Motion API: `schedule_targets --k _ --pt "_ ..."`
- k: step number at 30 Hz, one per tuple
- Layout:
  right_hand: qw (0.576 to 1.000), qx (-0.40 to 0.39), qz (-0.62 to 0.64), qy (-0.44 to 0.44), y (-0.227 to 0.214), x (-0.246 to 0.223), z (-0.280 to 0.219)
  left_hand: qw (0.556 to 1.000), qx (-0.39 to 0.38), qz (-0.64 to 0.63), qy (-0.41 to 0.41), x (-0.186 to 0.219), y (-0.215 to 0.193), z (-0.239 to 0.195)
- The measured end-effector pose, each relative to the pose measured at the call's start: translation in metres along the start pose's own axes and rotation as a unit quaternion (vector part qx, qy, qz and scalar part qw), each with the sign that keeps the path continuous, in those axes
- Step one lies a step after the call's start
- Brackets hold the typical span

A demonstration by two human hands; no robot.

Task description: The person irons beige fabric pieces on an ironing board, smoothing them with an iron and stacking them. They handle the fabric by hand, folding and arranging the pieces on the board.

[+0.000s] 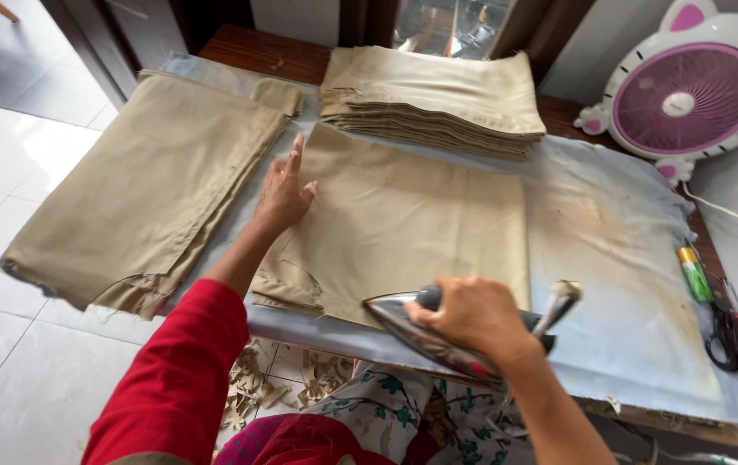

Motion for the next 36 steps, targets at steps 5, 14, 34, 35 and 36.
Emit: schedule_targets --k 5,14,34,35,36 --pt "0.992 -0.006 -0.005 0.126 -0.012 0.095 -0.026 0.937 0.104 0.181 0.279 0.098 0.001 -0.116" --pt "0.988 -0.076 -0.062 0.123 -0.005 0.133 -0.039 0.911 -0.008 0.161 0.378 0.100 0.038 -0.246" --pt "0.981 0.126 0.060 -0.132 0.000 -0.087 0.024 0.982 0.156 0.098 0.038 -0.048 -0.016 -0.256" --pt "0.982 0.127 0.060 -0.130 -0.013 -0.081 0.015 0.982 0.155 0.098 0.040 -0.043 -0.016 -0.254" --pt "0.988 0.058 0.058 -0.133 -0.013 -0.079 0.007 0.986 0.132 0.100 0.023 -0.042 -0.014 -0.253"
Point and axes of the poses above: each hand's wrist, its own z-axis towards the middle knuckle, its own y-axis out of the palm, x = y × z, the point moved 8 cm from there along z, towards the middle knuckle, and after that the axes turned 5 degrees about z, right-handed, at the moved point
